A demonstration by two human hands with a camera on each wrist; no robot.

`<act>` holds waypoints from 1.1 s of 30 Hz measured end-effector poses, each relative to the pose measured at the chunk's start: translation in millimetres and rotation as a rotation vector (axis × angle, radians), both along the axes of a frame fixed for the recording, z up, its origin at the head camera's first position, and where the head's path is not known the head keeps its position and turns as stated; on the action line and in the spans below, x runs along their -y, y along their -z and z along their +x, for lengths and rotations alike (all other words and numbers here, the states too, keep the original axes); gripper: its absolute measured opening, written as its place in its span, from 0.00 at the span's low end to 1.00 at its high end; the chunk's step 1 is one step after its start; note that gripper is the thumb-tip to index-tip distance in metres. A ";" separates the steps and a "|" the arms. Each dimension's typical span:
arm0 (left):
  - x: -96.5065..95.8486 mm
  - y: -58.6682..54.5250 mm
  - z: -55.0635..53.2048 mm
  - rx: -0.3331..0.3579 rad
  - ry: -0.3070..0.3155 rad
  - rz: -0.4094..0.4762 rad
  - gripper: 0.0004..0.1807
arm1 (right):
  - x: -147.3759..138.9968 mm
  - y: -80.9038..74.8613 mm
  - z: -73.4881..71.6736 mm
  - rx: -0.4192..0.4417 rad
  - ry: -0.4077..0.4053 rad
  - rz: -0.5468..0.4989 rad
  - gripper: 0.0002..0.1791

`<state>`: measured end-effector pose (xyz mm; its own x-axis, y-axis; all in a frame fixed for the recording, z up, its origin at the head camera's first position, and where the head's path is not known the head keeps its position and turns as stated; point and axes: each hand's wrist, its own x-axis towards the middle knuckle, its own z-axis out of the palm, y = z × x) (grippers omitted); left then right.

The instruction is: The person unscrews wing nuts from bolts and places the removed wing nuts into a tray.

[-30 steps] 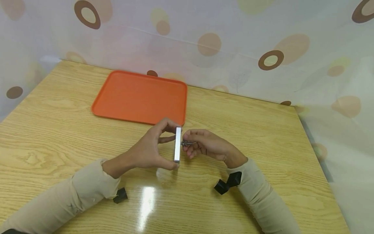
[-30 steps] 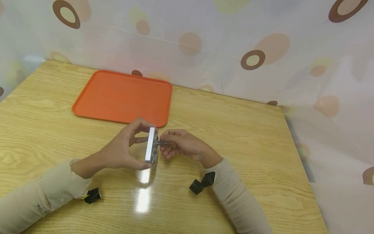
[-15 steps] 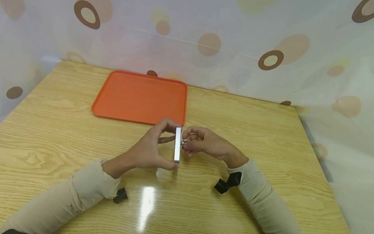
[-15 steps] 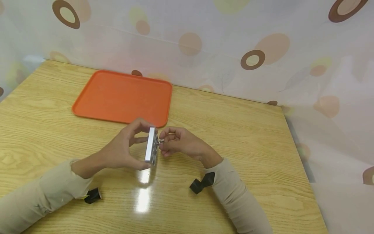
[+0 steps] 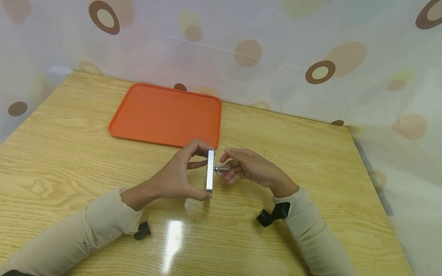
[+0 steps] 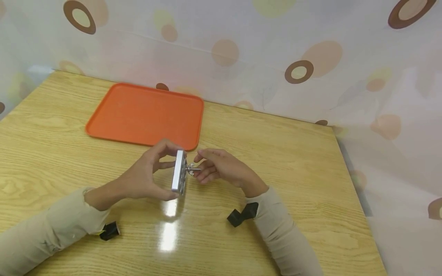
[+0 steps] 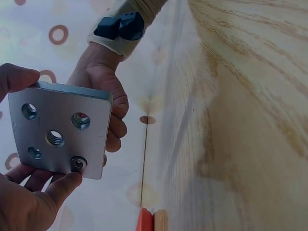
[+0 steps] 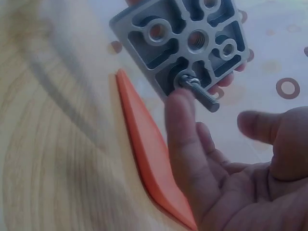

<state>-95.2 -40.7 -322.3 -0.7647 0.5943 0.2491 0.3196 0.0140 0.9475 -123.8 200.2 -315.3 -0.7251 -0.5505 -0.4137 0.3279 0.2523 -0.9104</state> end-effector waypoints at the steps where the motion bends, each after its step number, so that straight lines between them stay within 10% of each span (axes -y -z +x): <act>1: -0.1 0.0 0.0 0.000 0.000 -0.001 0.43 | -0.1 0.3 -0.2 0.017 -0.001 -0.002 0.18; 18: -2.3 -0.7 1.1 -0.025 0.007 0.000 0.42 | 4.7 5.6 3.4 0.092 -0.049 -0.060 0.15; 33: -2.0 1.1 0.6 -0.018 0.002 -0.005 0.41 | 4.7 6.6 3.8 -0.091 -0.083 -0.069 0.09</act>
<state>-94.7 -38.6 -323.4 -0.7592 0.5968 0.2598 0.3366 0.0184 0.9415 -120.0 195.4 -321.9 -0.7087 -0.6350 -0.3075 0.2241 0.2107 -0.9515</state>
